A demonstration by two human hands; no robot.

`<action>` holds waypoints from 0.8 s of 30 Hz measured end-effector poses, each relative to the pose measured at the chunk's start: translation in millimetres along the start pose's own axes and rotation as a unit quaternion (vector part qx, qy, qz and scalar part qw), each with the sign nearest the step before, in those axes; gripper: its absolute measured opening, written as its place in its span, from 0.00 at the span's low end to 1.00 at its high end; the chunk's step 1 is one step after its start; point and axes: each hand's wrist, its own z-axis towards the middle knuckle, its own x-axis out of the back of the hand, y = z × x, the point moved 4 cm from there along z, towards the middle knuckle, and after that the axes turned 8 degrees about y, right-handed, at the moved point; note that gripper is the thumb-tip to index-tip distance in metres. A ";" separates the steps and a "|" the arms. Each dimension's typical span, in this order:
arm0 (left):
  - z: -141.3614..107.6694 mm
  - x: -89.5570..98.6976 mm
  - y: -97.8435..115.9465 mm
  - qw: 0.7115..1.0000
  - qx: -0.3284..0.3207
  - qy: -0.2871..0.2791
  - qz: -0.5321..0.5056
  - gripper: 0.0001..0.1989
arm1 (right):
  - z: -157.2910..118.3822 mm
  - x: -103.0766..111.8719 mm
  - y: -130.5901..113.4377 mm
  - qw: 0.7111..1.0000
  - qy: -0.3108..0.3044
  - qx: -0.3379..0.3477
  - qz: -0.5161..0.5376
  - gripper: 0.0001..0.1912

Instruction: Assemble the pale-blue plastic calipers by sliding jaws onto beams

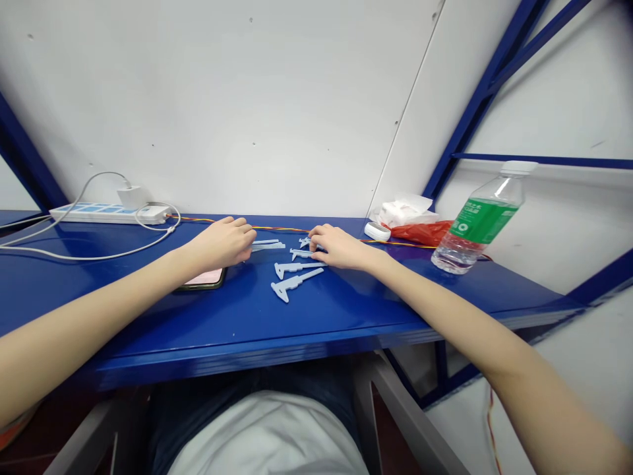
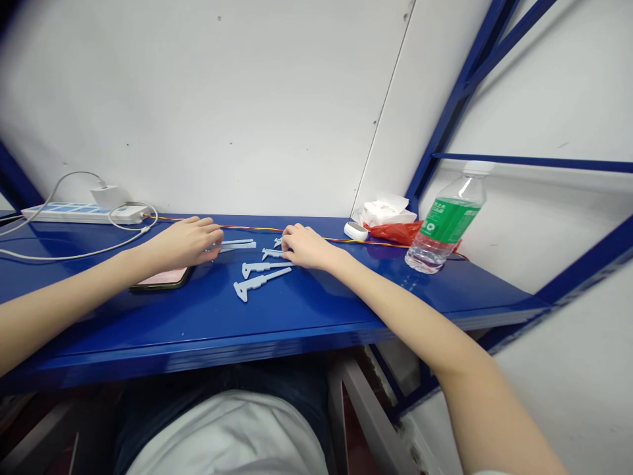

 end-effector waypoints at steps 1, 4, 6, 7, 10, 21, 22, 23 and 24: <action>-0.2 0.5 1.1 1.000 -0.004 0.005 0.004 0.07 | 0.4 0.1 -2.1 1.000 0.010 0.020 0.009 0.06; -1.2 2.4 2.6 0.999 -0.013 0.026 0.013 0.07 | 1.8 2.0 -7.7 0.997 0.042 0.060 0.026 0.05; -2.1 4.1 2.4 0.999 -0.018 0.042 0.020 0.07 | 2.6 5.0 -9.7 0.995 0.070 0.068 0.020 0.05; -2.5 4.9 2.0 0.998 -0.020 0.049 0.025 0.07 | 3.0 6.8 -10.4 0.994 0.086 0.072 0.013 0.05; -3.9 6.4 0.6 0.997 -0.025 0.064 0.037 0.07 | 3.4 11.5 -11.9 0.988 0.125 0.088 -0.009 0.05; -8.0 2.6 -8.1 0.993 -0.028 0.105 0.040 0.11 | 1.8 20.3 -11.7 0.969 0.210 0.123 -0.047 0.04; -8.1 3.0 -8.9 0.993 -0.026 0.108 0.040 0.11 | 1.9 20.9 -11.3 0.968 0.214 0.123 -0.047 0.04; -8.2 3.5 -9.5 0.993 -0.024 0.110 0.039 0.12 | 1.9 21.5 -11.0 0.967 0.218 0.123 -0.046 0.04; -8.2 4.2 -10.0 0.993 -0.020 0.109 0.039 0.13 | 1.9 22.1 -10.9 0.967 0.220 0.124 -0.045 0.04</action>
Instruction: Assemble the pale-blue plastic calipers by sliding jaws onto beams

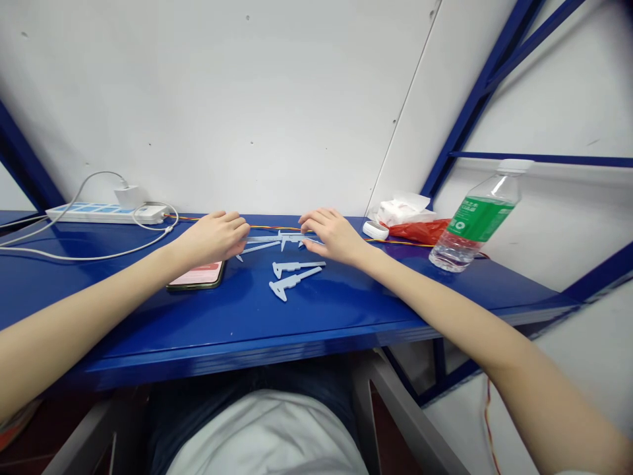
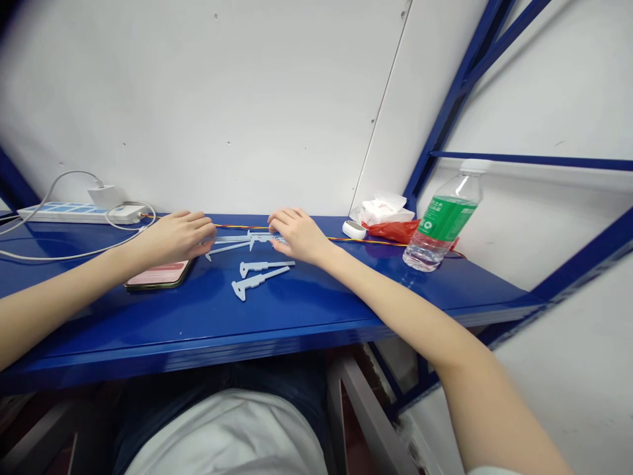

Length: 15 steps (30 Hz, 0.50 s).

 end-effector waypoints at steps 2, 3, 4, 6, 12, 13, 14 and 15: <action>0.3 1.4 -0.4 1.000 0.003 -0.005 0.001 0.14 | 0.4 1.3 -0.1 1.000 0.003 0.000 0.003 0.04; 0.5 2.1 -0.3 1.000 0.002 -0.008 0.002 0.14 | 0.5 2.0 -0.1 1.000 0.003 0.000 0.005 0.04; 0.6 2.7 -0.3 1.000 0.000 -0.012 0.002 0.14 | 0.7 2.6 -0.2 1.000 0.003 -0.001 0.008 0.04; 0.6 4.0 -0.5 1.000 0.000 -0.015 -0.002 0.15 | 0.8 3.4 0.3 1.000 0.000 -0.005 0.013 0.05; 0.4 5.7 -2.9 1.000 0.013 -0.005 -0.014 0.14 | 0.5 3.1 1.9 0.999 0.001 -0.007 0.034 0.06; 0.8 6.4 -2.5 1.000 0.013 -0.003 -0.012 0.14 | 0.5 3.2 1.2 0.999 0.002 -0.005 0.036 0.06; 1.4 7.3 -1.7 1.000 0.012 -0.001 -0.009 0.14 | 0.6 3.3 0.1 0.999 0.004 -0.002 0.038 0.06; 2.2 8.6 -0.2 1.000 0.010 -0.001 -0.006 0.13 | 0.8 3.4 -1.7 0.999 0.005 0.001 0.037 0.07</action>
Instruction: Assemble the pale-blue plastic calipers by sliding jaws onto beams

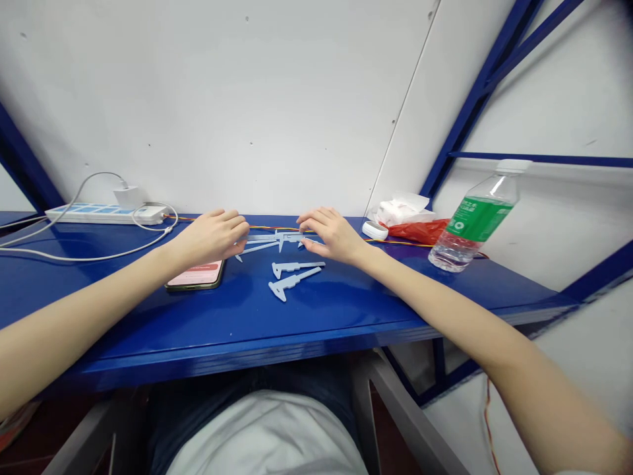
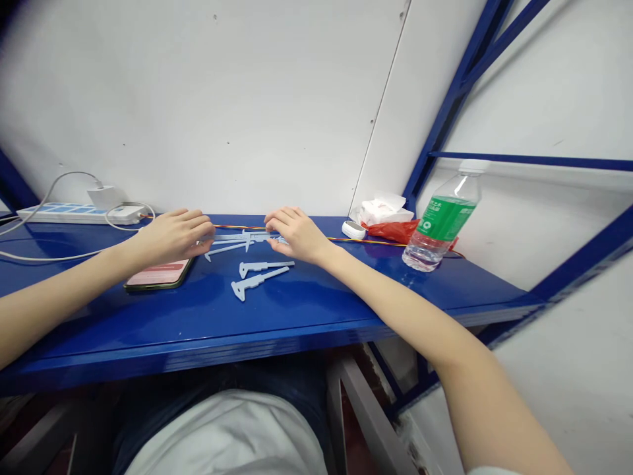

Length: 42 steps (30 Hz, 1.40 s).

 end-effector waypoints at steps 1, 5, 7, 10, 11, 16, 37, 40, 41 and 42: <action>1.1 1.6 2.2 1.000 -0.004 0.000 0.004 0.13 | 0.3 0.1 -2.2 1.000 0.001 0.004 -0.002 0.07; 6.6 10.3 14.3 0.999 -0.026 0.020 0.013 0.13 | 1.8 -0.5 -12.8 1.000 0.008 0.024 -0.013 0.09; 8.8 14.2 19.3 0.999 -0.031 0.036 0.020 0.12 | 2.2 -1.4 -16.0 0.999 0.010 0.027 -0.021 0.10; 10.1 17.4 23.5 0.998 -0.025 0.047 0.032 0.12 | 2.0 -4.1 -16.3 0.999 0.000 0.019 -0.037 0.12; 10.1 18.0 24.5 0.998 -0.023 0.048 0.034 0.12 | 1.8 -5.3 -16.1 0.999 -0.007 0.017 -0.042 0.13; 11.0 22.7 33.7 0.997 -0.029 0.062 0.026 0.10 | 1.5 -8.3 -21.8 0.997 -0.020 0.030 -0.068 0.14; 6.4 10.4 28.7 0.999 -0.019 -0.004 -0.025 0.12 | 0.9 -7.3 -16.9 0.998 -0.010 -0.021 -0.067 0.12; 9.1 13.7 39.2 0.999 -0.035 0.006 -0.022 0.12 | 1.3 -5.9 -25.1 0.998 -0.001 0.007 -0.065 0.13; 9.8 14.6 40.6 0.999 -0.032 0.006 -0.016 0.13 | 1.3 -5.7 -26.3 0.998 0.001 0.011 -0.068 0.13; 10.4 15.1 40.8 1.000 -0.025 0.004 -0.012 0.13 | 1.3 -5.6 -26.7 0.997 0.002 0.013 -0.072 0.13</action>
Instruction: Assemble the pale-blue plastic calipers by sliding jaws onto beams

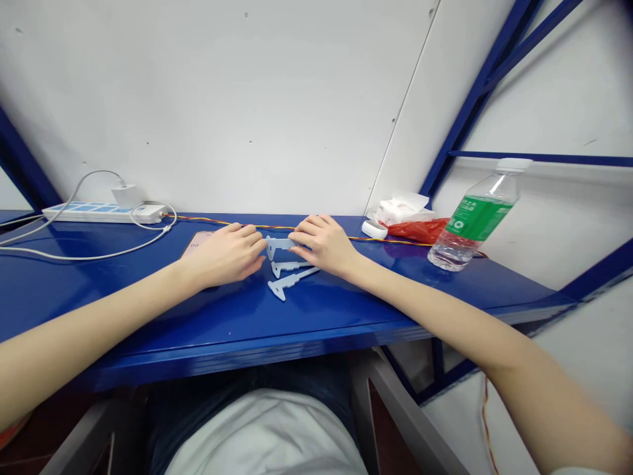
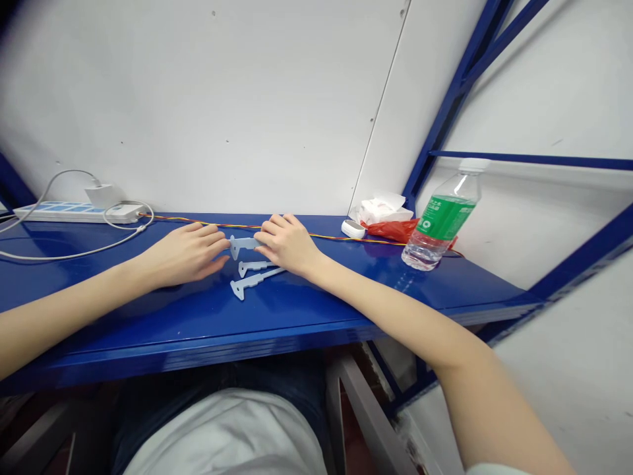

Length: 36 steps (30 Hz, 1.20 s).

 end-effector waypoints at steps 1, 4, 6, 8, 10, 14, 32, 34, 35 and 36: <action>0.3 0.3 -0.7 1.000 0.011 -0.003 0.002 0.13 | 0.0 -0.2 0.1 1.000 0.001 0.000 -0.004 0.13; 0.4 -0.1 -4.6 0.999 0.052 -0.006 -0.006 0.14 | -0.1 -2.1 0.1 1.000 -0.001 0.006 -0.011 0.13; 0.3 -0.7 -5.3 0.997 0.074 -0.001 -0.024 0.13 | 0.0 -3.2 -1.6 1.000 0.002 0.017 -0.017 0.13; 0.5 -0.9 -4.3 0.994 0.095 0.002 -0.047 0.13 | 0.2 -3.6 -4.6 0.999 0.008 0.031 -0.026 0.13; 1.4 0.0 -2.5 0.990 0.119 -0.004 -0.068 0.11 | 0.4 -3.2 -8.3 0.998 0.013 0.047 -0.037 0.12; 4.8 5.8 1.2 0.981 0.173 -0.042 -0.080 0.07 | 0.7 -1.3 -14.4 0.995 0.030 0.074 -0.055 0.11; -2.5 -0.2 -13.0 0.989 0.139 -0.042 0.009 0.14 | -0.9 -2.1 9.6 0.998 0.037 0.002 -0.056 0.11; -5.3 -1.2 -21.4 0.987 0.149 -0.046 0.030 0.13 | -2.1 -2.5 16.6 0.998 0.023 -0.026 -0.052 0.11; -6.4 -1.8 -25.0 0.986 0.154 -0.049 0.039 0.13 | -2.4 -2.4 18.8 0.998 0.021 -0.036 -0.051 0.11; -7.0 -2.4 -27.3 0.985 0.156 -0.052 0.044 0.13 | -2.5 -2.0 19.7 0.998 0.020 -0.043 -0.050 0.11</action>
